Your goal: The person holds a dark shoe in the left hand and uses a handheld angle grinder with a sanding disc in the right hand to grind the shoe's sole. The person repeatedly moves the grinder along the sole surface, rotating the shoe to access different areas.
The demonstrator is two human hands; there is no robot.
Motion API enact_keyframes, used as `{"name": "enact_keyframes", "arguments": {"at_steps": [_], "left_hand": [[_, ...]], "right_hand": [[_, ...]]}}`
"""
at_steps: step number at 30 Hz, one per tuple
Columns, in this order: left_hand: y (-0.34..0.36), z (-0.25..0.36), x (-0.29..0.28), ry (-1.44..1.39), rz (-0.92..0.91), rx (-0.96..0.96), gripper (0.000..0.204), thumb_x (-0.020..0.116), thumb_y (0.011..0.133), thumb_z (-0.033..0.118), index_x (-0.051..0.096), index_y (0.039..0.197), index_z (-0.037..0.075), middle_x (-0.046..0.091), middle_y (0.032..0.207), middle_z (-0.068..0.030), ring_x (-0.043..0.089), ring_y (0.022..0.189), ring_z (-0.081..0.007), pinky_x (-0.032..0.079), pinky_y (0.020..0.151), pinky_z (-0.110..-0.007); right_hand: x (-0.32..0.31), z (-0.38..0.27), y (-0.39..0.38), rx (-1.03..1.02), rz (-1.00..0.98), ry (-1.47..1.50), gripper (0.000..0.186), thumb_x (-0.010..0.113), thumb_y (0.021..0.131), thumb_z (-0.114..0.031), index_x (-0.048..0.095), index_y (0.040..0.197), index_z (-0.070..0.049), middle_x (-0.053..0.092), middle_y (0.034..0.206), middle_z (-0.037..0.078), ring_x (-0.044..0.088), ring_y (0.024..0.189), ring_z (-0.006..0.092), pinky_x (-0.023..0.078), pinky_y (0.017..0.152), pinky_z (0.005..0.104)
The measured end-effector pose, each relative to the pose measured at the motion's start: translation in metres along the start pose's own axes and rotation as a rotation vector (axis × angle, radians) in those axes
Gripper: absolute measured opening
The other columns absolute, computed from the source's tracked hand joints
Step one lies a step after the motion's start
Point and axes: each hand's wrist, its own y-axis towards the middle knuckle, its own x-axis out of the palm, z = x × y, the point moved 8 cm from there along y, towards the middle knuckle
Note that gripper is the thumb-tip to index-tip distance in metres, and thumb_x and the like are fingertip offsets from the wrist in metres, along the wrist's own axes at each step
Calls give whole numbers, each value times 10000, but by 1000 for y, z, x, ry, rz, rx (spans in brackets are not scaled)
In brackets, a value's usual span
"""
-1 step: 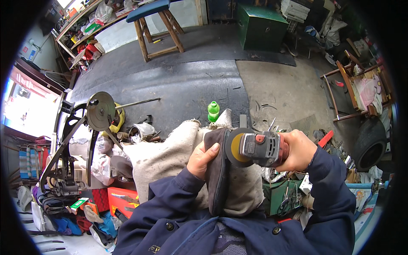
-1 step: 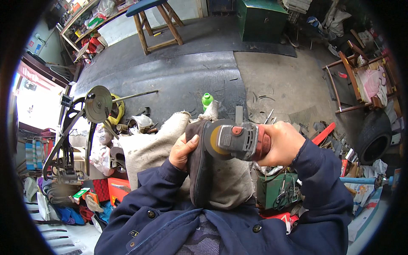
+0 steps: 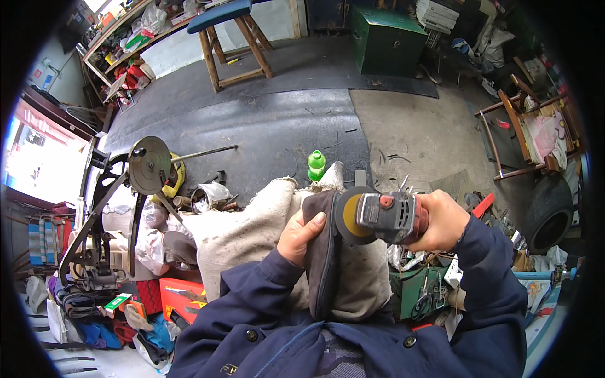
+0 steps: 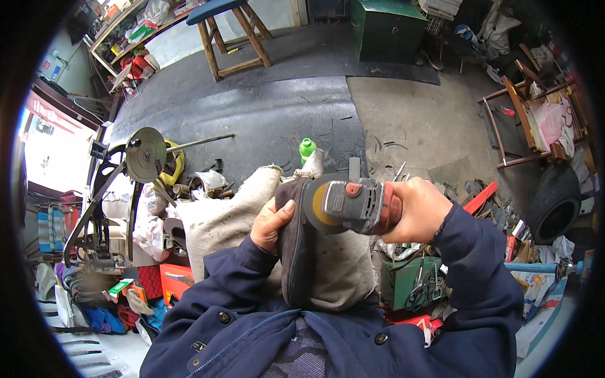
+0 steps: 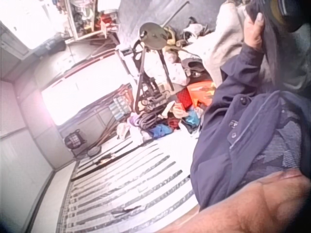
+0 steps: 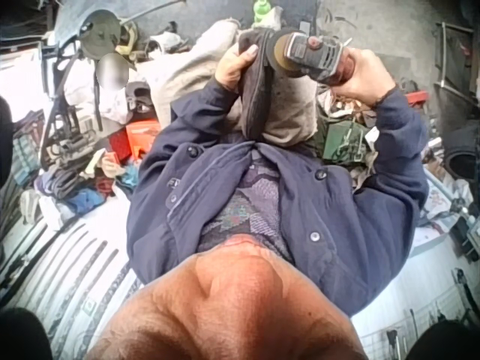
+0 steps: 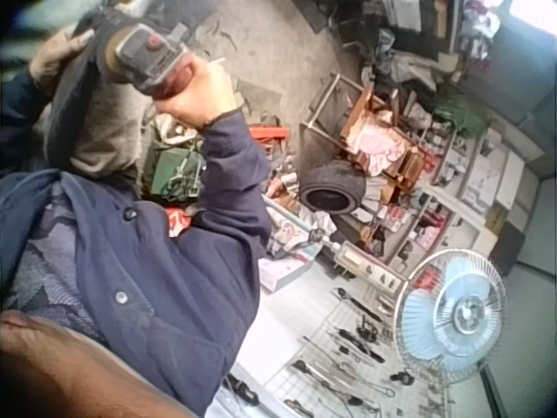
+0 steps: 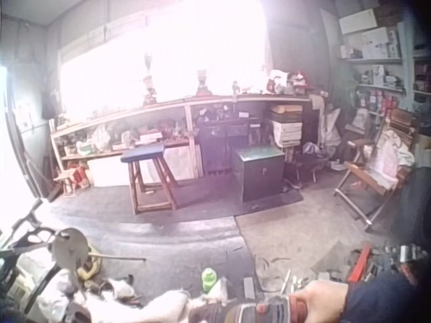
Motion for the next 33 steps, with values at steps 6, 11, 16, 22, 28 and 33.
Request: {"name": "enact_keyframes", "arguments": {"at_steps": [6,11,16,22,28,33], "left_hand": [[-1,0,-3,23,-3,-35,488,670,1152,240,570,1573,13,725,1445,-95,718,1267,-177,561,1111,-356],[-1,-2,-1,9,20,-7,492,669,1153,242,569,1577,12,725,1445,-97,717,1273,-182,560,1116,-355],[1,-1,1,4,-6,-23,499,669,1153,245,566,1580,8,718,1458,-101,705,1299,-188,549,1133,-360],[1,-1,2,9,11,17,514,673,1151,252,553,1590,12,721,1453,-95,711,1282,-179,557,1118,-355],[-1,0,-1,0,10,-6,497,677,1151,263,567,1570,21,747,1382,-72,741,1183,-155,591,1045,-335],[-1,0,-2,-5,26,-18,461,680,1149,266,606,1534,21,759,1358,-84,749,1175,-165,597,1040,-342]], "right_hand": [[-3,19,2,67,55,199,452,967,666,-199,778,1032,-14,796,842,147,796,780,231,629,785,368],[1,-8,-13,-65,-14,-10,485,966,662,-243,758,1067,-76,788,859,172,792,824,383,635,786,411],[5,-16,-9,-40,-54,-71,538,964,648,-260,770,1119,-86,791,873,190,777,861,428,637,801,434],[-2,8,11,66,-44,150,443,952,682,-187,775,1042,0,807,858,132,778,782,218,623,794,374],[-9,27,14,113,-21,277,409,935,727,-61,764,1086,36,810,947,65,704,867,96,598,842,318],[10,17,-10,79,-62,299,563,940,703,8,750,1233,22,835,1087,63,739,973,115,607,952,326]]}}
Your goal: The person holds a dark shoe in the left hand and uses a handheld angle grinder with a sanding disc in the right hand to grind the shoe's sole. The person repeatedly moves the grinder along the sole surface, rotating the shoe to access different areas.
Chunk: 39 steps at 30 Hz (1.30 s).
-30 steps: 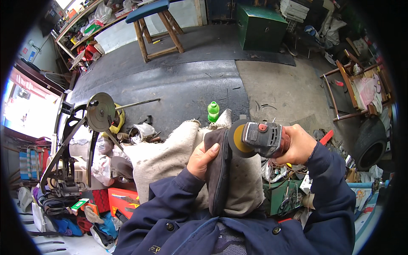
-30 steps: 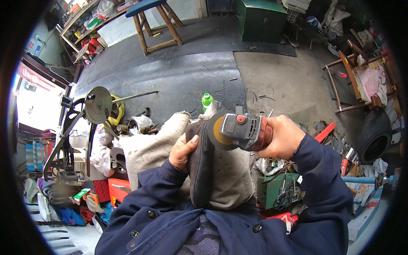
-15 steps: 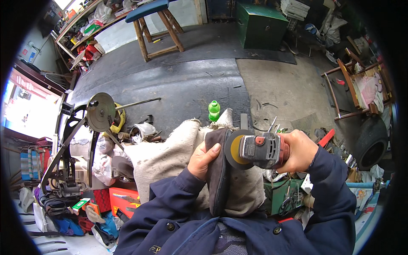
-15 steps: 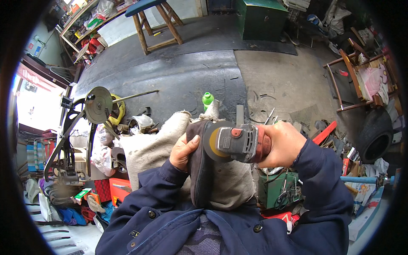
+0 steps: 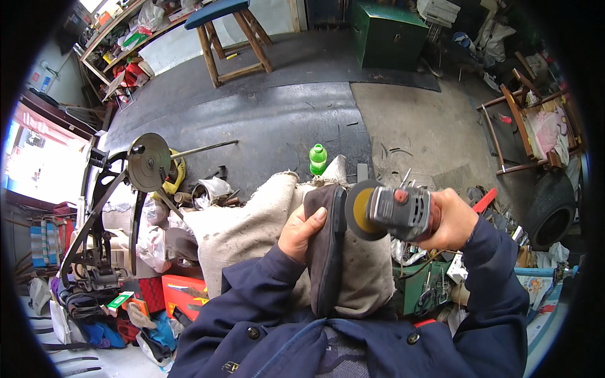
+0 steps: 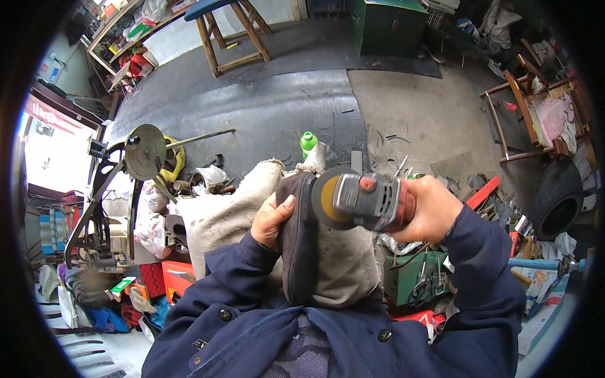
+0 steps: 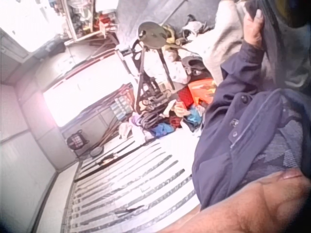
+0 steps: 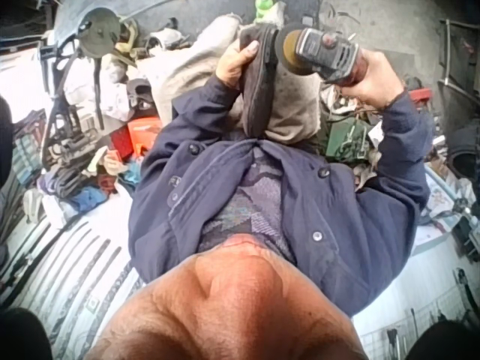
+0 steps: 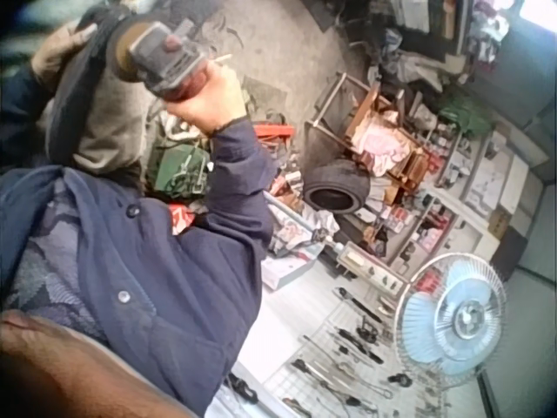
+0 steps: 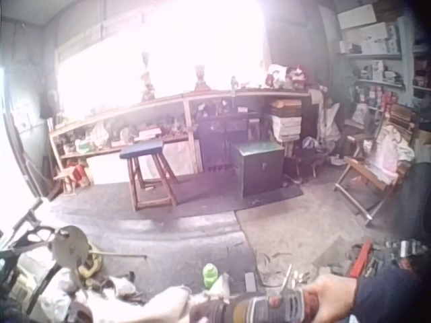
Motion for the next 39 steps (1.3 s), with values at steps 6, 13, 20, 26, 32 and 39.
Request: {"name": "enact_keyframes", "arguments": {"at_steps": [6,13,20,26,32,39], "left_hand": [[-2,0,1,13,-2,-8,458,685,1147,272,620,1519,14,756,1381,-110,746,1219,-194,595,1065,-362],[0,2,1,62,6,11,477,683,1146,280,607,1529,6,749,1384,-105,739,1218,-185,591,1066,-361],[1,0,2,27,16,20,455,693,1142,256,615,1519,13,761,1349,-83,746,1175,-157,597,1040,-335],[-1,0,1,7,14,-4,441,697,1141,256,624,1506,19,764,1337,-82,750,1163,-158,605,1022,-331],[0,0,4,23,8,-1,468,699,1139,262,610,1527,16,751,1369,-89,741,1195,-166,593,1052,-339],[1,1,3,32,-9,21,493,689,1143,265,589,1554,11,742,1397,-87,727,1227,-162,572,1086,-341]], "right_hand": [[19,-31,-22,-190,41,-361,583,993,660,-285,759,1158,-92,799,924,166,796,881,397,644,803,429],[14,-29,-13,-174,77,-446,611,989,652,-355,766,1164,-105,802,932,177,783,894,421,638,798,463],[-2,-10,-6,-40,135,-222,525,971,676,-209,768,1136,-57,807,912,170,811,836,333,630,806,398],[8,-20,-19,-131,84,-309,512,968,678,-229,740,1103,-57,788,886,167,772,827,346,625,785,406],[13,-27,-14,-156,81,-405,540,973,666,-324,741,1100,-101,776,860,193,764,862,448,627,776,469],[-3,-15,-2,-9,111,-239,558,974,681,-252,766,1172,-89,806,928,180,801,878,390,637,809,419]]}}
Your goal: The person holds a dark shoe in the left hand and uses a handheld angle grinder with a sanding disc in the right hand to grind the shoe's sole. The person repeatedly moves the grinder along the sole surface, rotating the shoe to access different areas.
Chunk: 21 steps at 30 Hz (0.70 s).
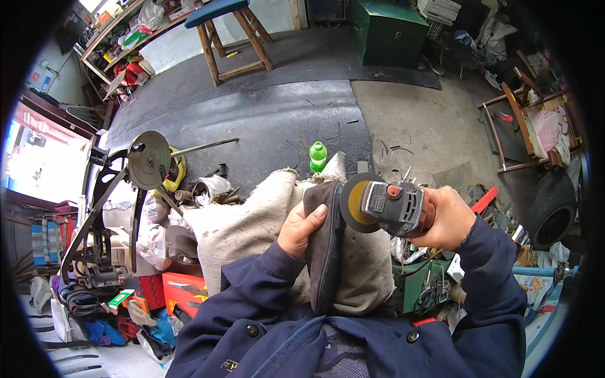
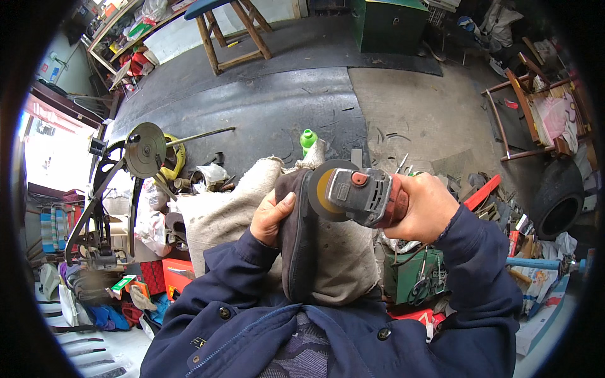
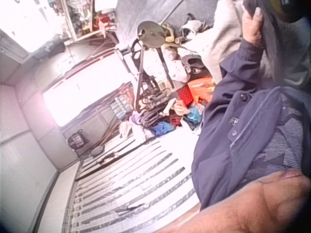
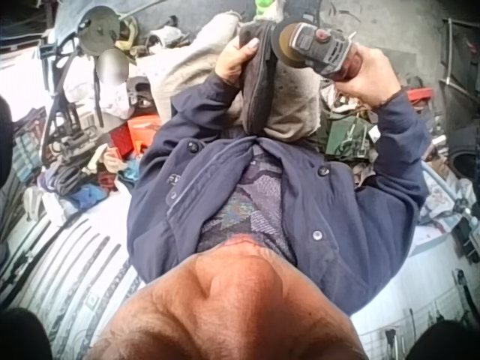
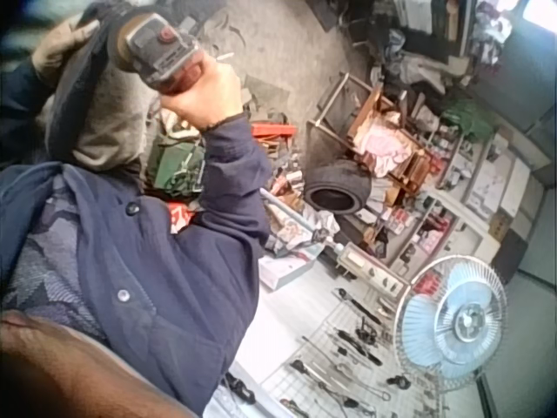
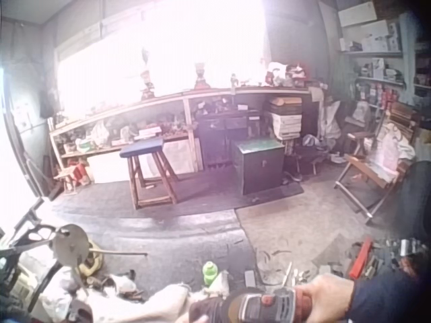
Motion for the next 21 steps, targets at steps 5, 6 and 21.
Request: {"name": "enact_keyframes", "arguments": {"at_steps": [5,6,21], "left_hand": [[0,0,-2,18,-9,-12,535,685,1141,272,558,1587,5,723,1451,-118,720,1285,-200,568,1122,-373],[-1,-1,-1,11,-8,-1,513,687,1142,269,575,1569,8,731,1431,-105,722,1265,-187,569,1106,-358],[-2,-2,-1,7,-7,-25,499,700,1139,270,587,1558,24,740,1404,-74,726,1215,-157,571,1078,-343]], "right_hand": [[1,-13,-14,-107,-34,-34,472,956,676,-112,745,1089,-24,798,886,116,765,767,199,616,793,358],[3,-16,-15,-126,-44,-80,496,960,670,-169,749,1101,-43,793,881,135,772,794,269,623,790,385],[-11,5,14,-27,16,158,423,958,698,-145,768,1051,-10,799,871,141,737,818,123,621,805,353]]}}
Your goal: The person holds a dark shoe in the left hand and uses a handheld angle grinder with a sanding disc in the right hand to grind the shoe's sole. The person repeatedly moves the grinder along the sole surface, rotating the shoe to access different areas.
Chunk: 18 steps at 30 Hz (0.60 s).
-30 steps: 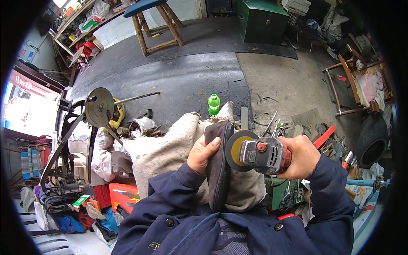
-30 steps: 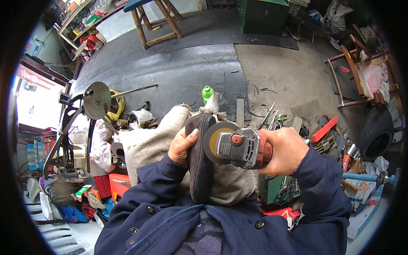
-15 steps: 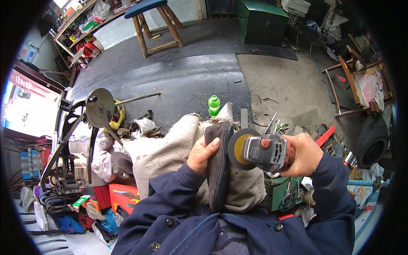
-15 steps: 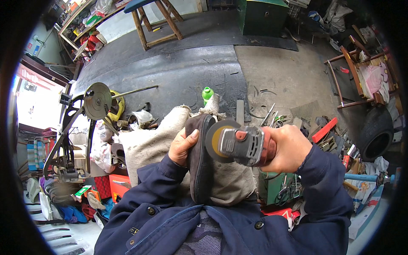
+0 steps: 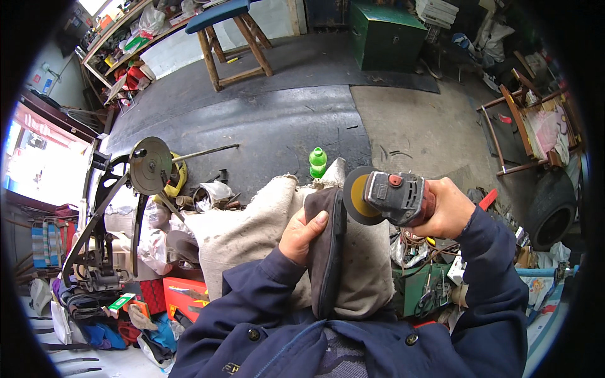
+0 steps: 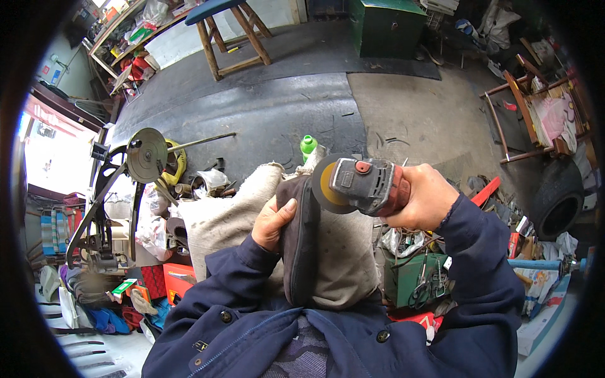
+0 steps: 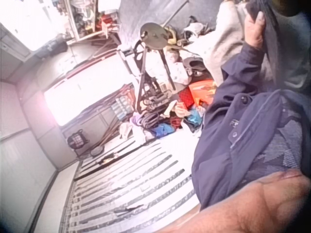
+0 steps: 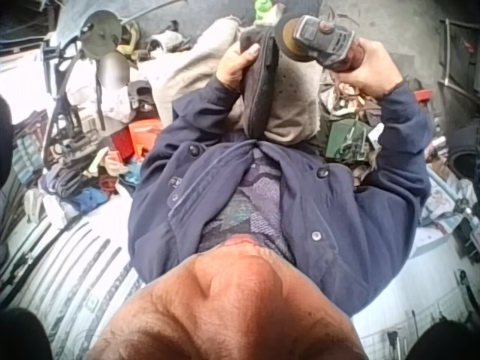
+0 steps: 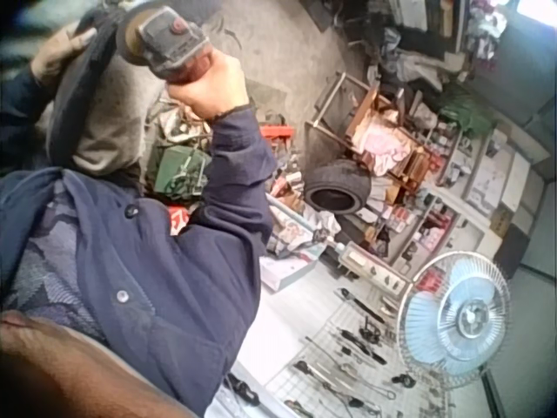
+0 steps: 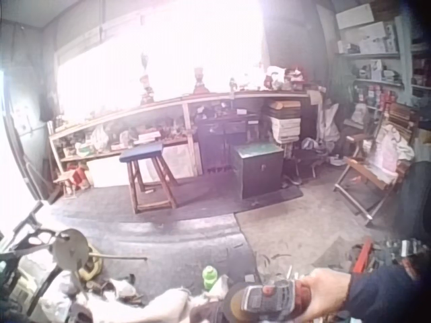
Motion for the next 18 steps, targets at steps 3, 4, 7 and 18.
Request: {"name": "enact_keyframes", "arguments": {"at_steps": [3,4,7,18], "left_hand": [[0,-1,-2,-14,0,-6,496,700,1139,269,589,1554,22,741,1400,-76,728,1214,-159,575,1074,-343],[0,-1,-1,-40,-25,-3,495,700,1139,268,590,1552,21,741,1398,-78,729,1216,-162,576,1074,-344],[0,-2,0,-46,-22,-4,478,693,1143,254,594,1544,15,741,1399,-86,729,1231,-176,578,1082,-355],[0,-1,4,-33,-3,27,479,686,1146,239,584,1557,13,727,1440,-101,713,1281,-195,561,1120,-371]], "right_hand": [[3,2,-10,45,-50,-18,519,960,679,-75,771,1155,8,823,978,66,702,875,98,605,878,326],[6,0,-15,35,-70,-22,534,960,676,-77,770,1168,3,820,971,64,703,875,98,607,876,328],[13,-16,-25,-120,-76,-205,562,971,667,-253,781,1175,-102,807,910,166,801,859,383,640,796,405],[10,7,3,40,-130,74,495,957,686,-161,774,1124,-20,813,902,95,760,823,168,614,808,347]]}}
